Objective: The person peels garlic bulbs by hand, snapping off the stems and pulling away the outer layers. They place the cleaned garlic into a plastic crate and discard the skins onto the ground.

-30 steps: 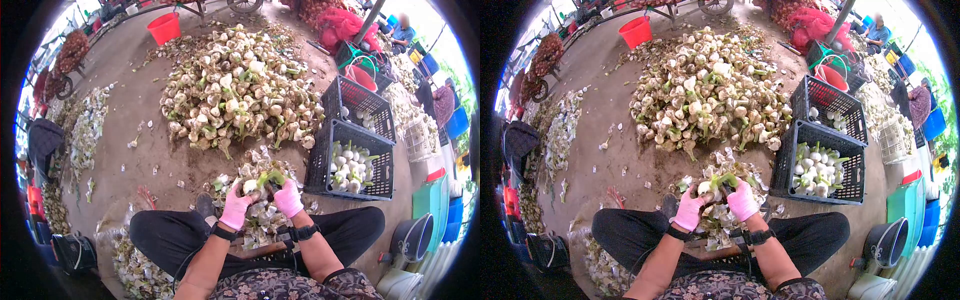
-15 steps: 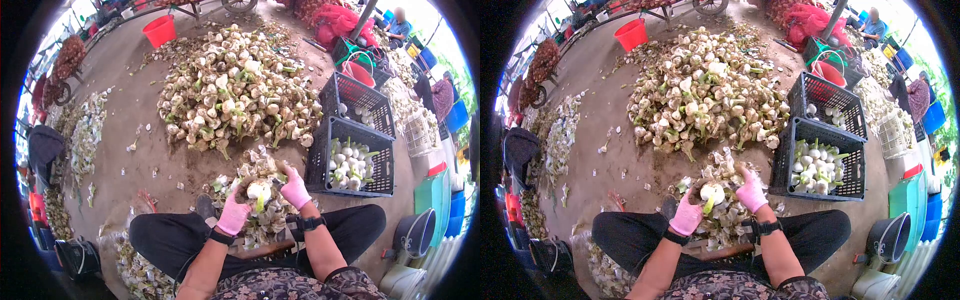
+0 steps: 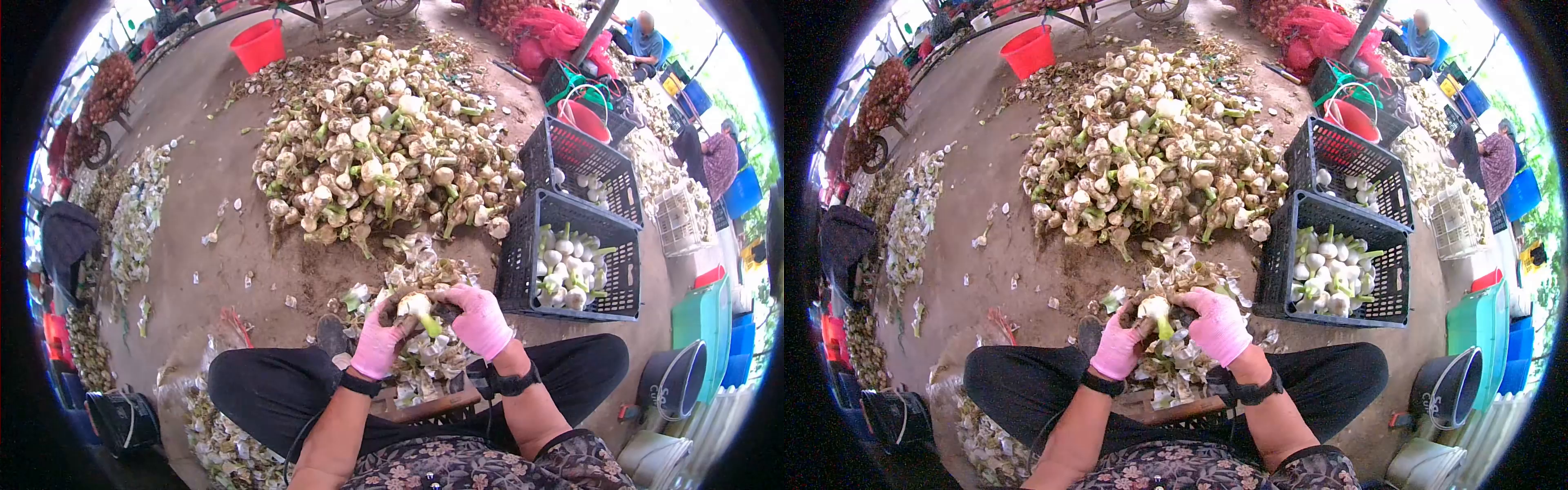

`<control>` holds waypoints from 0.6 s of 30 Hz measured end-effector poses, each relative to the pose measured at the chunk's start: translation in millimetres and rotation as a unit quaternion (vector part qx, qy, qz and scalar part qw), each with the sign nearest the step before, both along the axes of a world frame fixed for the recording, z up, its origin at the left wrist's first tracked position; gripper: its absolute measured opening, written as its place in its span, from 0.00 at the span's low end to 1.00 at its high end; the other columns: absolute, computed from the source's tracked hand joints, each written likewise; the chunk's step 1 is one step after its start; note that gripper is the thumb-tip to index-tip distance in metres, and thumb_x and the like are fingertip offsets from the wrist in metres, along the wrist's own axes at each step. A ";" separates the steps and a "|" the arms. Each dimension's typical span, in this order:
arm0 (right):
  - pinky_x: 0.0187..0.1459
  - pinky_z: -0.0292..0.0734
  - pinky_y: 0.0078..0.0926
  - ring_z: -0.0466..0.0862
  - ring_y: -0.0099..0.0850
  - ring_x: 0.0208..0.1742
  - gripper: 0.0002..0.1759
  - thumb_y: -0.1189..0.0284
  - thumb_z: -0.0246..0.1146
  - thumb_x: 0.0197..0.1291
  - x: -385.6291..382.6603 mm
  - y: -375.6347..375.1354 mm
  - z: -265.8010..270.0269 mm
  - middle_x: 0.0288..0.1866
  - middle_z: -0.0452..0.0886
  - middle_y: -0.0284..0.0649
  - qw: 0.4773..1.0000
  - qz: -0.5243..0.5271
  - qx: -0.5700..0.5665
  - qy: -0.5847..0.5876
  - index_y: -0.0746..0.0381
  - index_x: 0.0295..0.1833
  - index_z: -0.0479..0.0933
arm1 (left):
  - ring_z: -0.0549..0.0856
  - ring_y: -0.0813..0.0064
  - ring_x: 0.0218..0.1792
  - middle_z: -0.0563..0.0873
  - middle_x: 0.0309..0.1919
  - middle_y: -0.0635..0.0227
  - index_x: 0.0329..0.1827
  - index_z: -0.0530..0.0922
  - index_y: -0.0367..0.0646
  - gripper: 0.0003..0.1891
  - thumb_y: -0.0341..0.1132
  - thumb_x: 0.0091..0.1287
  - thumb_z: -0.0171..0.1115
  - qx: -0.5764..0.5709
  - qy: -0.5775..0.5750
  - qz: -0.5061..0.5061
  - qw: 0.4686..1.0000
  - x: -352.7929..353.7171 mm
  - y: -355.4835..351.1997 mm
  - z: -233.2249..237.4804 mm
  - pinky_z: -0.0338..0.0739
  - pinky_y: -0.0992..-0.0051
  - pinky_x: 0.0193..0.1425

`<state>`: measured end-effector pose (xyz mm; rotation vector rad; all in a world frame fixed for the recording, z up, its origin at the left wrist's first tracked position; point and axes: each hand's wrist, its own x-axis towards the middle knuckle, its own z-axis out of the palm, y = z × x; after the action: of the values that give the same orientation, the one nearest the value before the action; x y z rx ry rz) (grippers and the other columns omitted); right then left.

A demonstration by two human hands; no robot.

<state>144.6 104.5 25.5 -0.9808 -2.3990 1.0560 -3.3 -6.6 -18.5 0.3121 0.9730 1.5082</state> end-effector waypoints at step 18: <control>0.50 0.75 0.22 0.83 0.27 0.43 0.22 0.89 0.55 0.48 0.8 -9.9 -2.9 0.40 0.84 0.47 0.966 -0.032 -0.203 0.159 0.67 0.50 0.79 | 0.77 0.63 0.58 0.76 0.57 0.57 0.64 0.67 0.36 0.24 0.34 0.67 0.58 0.035 -0.183 -0.005 0.983 1.0 -0.8 -2.2 0.72 0.65 0.64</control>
<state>145.4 94.6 22.6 -0.9191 -1.9202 1.5867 -2.3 -7.4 -20.7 0.0832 0.6275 1.5248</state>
